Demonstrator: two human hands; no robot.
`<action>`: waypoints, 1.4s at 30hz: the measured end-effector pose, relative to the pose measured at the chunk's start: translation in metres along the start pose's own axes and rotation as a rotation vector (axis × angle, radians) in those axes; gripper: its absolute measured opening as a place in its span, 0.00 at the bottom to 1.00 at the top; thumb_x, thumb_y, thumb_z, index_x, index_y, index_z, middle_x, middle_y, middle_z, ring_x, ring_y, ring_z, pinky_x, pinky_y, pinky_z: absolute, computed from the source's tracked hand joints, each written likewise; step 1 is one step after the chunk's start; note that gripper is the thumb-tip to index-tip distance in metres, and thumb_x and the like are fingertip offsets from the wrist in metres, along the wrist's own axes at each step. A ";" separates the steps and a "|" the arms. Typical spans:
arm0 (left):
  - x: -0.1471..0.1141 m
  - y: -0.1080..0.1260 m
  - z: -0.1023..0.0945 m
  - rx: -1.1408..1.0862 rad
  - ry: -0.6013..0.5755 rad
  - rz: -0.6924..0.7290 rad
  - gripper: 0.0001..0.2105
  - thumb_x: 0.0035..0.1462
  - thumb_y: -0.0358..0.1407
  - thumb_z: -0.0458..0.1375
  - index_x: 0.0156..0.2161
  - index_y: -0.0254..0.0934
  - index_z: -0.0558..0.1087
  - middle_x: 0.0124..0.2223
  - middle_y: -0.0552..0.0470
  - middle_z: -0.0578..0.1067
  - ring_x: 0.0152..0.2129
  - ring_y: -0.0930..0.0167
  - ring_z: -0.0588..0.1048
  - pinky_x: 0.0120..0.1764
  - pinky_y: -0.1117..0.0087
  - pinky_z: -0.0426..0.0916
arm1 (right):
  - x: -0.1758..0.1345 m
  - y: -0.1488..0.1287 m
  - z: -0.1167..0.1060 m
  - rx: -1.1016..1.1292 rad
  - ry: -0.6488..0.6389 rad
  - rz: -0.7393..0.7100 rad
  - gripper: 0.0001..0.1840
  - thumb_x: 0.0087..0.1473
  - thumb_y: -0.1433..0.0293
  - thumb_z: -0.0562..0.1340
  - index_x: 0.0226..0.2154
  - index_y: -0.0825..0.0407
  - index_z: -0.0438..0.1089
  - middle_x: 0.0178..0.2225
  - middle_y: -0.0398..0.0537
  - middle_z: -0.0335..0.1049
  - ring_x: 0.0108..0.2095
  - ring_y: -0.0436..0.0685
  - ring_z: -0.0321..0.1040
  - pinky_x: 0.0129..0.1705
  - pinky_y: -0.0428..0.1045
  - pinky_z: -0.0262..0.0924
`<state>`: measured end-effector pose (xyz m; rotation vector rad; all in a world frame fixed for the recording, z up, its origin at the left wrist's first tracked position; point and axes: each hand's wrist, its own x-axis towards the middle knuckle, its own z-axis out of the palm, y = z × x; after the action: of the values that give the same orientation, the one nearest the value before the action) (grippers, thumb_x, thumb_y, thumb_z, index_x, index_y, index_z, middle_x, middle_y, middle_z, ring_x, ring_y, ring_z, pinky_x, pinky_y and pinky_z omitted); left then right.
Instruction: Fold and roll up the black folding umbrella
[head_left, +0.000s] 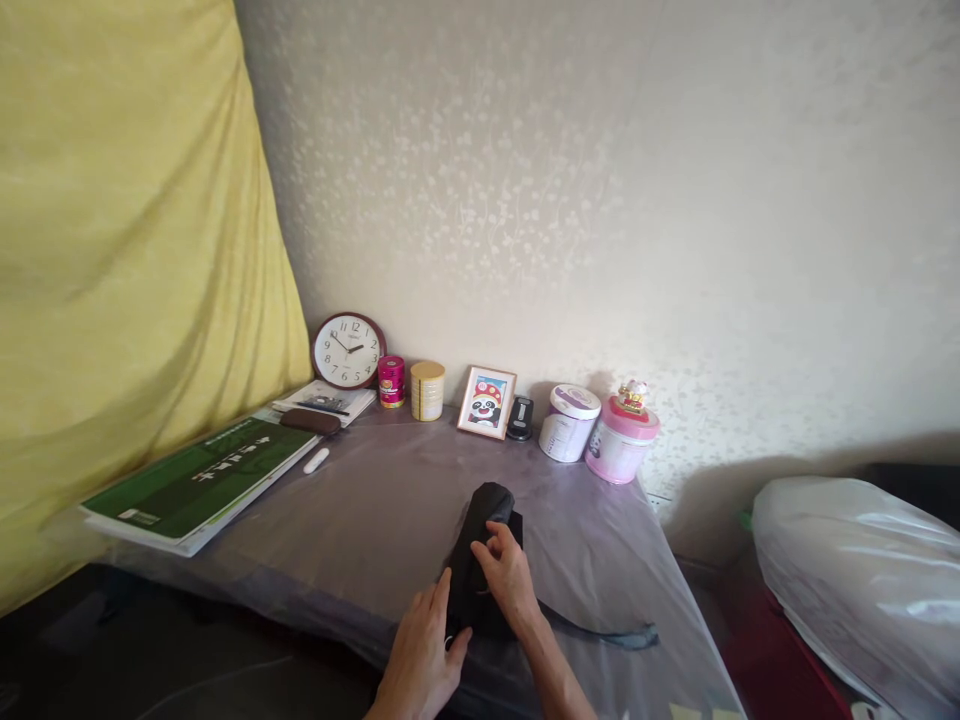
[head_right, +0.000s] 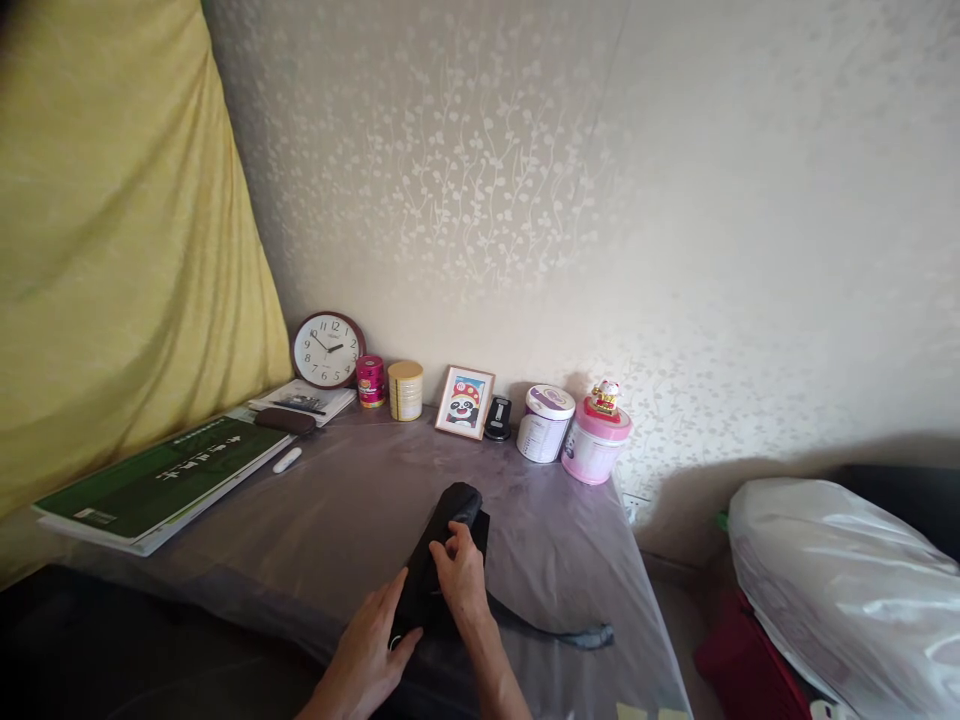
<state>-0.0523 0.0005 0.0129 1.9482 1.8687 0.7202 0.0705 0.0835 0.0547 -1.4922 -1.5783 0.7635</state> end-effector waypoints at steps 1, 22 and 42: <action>0.000 0.000 0.000 -0.004 0.006 -0.008 0.29 0.51 0.39 0.46 0.58 0.27 0.54 0.55 0.39 0.65 0.51 0.61 0.65 0.52 0.59 0.61 | -0.001 -0.002 0.000 0.033 -0.023 0.024 0.18 0.45 0.66 0.58 0.41 0.55 0.66 0.22 0.39 0.63 0.25 0.52 0.65 0.26 0.47 0.64; -0.001 -0.002 -0.002 -0.020 0.003 -0.029 0.30 0.52 0.40 0.44 0.58 0.26 0.52 0.57 0.36 0.62 0.55 0.61 0.62 0.54 0.59 0.60 | -0.008 -0.016 0.009 0.207 -0.266 0.030 0.07 0.47 0.70 0.57 0.33 0.51 0.63 0.21 0.34 0.60 0.17 0.45 0.62 0.18 0.41 0.63; -0.006 0.003 -0.010 -0.041 0.073 0.084 0.26 0.56 0.36 0.45 0.61 0.40 0.48 0.48 0.44 0.68 0.45 0.63 0.69 0.47 0.59 0.66 | -0.002 -0.018 0.003 0.162 -0.443 -0.169 0.11 0.53 0.71 0.50 0.38 0.50 0.63 0.27 0.39 0.71 0.17 0.45 0.64 0.21 0.41 0.59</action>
<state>-0.0559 -0.0063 0.0217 2.0094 1.8074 0.8583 0.0587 0.0795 0.0682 -1.1035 -1.8861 1.1484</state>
